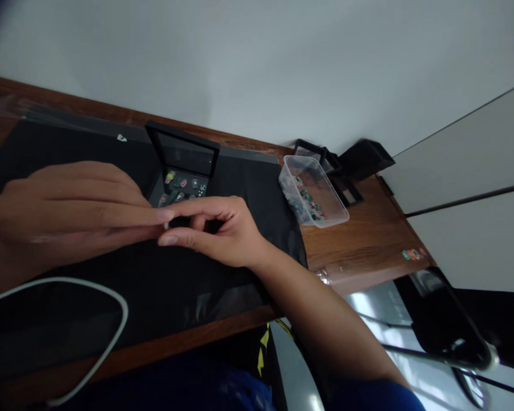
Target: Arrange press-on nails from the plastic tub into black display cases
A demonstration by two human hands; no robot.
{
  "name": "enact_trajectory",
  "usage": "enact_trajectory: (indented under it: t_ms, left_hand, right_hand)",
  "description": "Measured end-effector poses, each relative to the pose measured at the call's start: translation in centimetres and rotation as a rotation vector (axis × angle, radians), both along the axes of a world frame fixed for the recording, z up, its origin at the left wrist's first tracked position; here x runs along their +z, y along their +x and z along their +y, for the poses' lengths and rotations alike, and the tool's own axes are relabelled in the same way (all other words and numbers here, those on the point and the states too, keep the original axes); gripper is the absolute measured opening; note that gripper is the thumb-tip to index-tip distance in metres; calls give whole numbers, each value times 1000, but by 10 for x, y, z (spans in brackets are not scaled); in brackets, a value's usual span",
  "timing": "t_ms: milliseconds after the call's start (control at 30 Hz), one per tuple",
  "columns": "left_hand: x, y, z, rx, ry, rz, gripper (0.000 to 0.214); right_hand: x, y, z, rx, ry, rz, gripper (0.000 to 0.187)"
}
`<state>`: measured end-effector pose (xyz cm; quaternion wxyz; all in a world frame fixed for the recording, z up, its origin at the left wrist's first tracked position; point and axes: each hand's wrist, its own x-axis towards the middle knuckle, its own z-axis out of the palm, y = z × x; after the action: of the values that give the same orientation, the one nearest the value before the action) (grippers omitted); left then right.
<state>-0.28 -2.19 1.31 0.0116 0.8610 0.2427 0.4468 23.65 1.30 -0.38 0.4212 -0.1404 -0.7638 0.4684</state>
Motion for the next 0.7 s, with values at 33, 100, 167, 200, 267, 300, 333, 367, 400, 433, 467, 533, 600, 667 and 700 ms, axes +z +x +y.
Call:
enact_trajectory:
  t_ms: [33, 100, 167, 200, 267, 300, 333, 367, 400, 433, 467, 533, 600, 667, 700]
  left_hand:
    - [-1, -1, 1, -5, -2, 2, 73]
    - [-3, -2, 3, 11, 5, -10, 76]
    - [-7, -3, 6, 40, 27, -12, 72]
    - [-9, -4, 8, 60, 40, -7, 66]
    - [-12, -6, 11, 100, 45, 14, 53]
    - [-13, -7, 12, 117, 33, 23, 48]
    - [-14, -8, 14, 132, 21, 25, 44]
    - [-15, -10, 16, 143, 12, 27, 41]
    - [-15, -11, 19, 157, 6, 30, 38]
    - [-15, -13, 22, 176, 8, 28, 34]
    - [-15, -15, 25, 197, 11, 31, 29]
    - [-14, -21, 32, 231, 11, 25, 21]
    - [-13, -27, 38, 230, -9, 7, 19]
    - [-12, -32, 42, 215, -50, 5, 21]
    - [-12, -35, 44, 209, -70, 12, 22]
  right_hand:
    - [1, 0, 0, -17, 41, -4, 27]
    - [3, 1, -1, -57, 112, -30, 25]
    - [6, 2, -2, -105, 169, -68, 25]
    - [8, 3, -2, -131, 189, -95, 25]
    - [10, 6, -1, -194, 218, -159, 27]
    - [11, 8, 1, -231, 222, -197, 30]
    - [12, 10, 2, -272, 221, -238, 33]
    - [13, 13, 5, -317, 216, -280, 36]
    - [13, 15, 7, -360, 210, -323, 38]
    - [14, 18, 9, -395, 210, -361, 40]
    - [15, 20, 11, -415, 219, -409, 40]
    - [18, 23, 13, -415, 265, -537, 36]
    - [22, 24, 12, -398, 329, -695, 32]
    - [26, 22, 9, -408, 387, -836, 30]
    - [27, 21, 7, -425, 408, -887, 31]
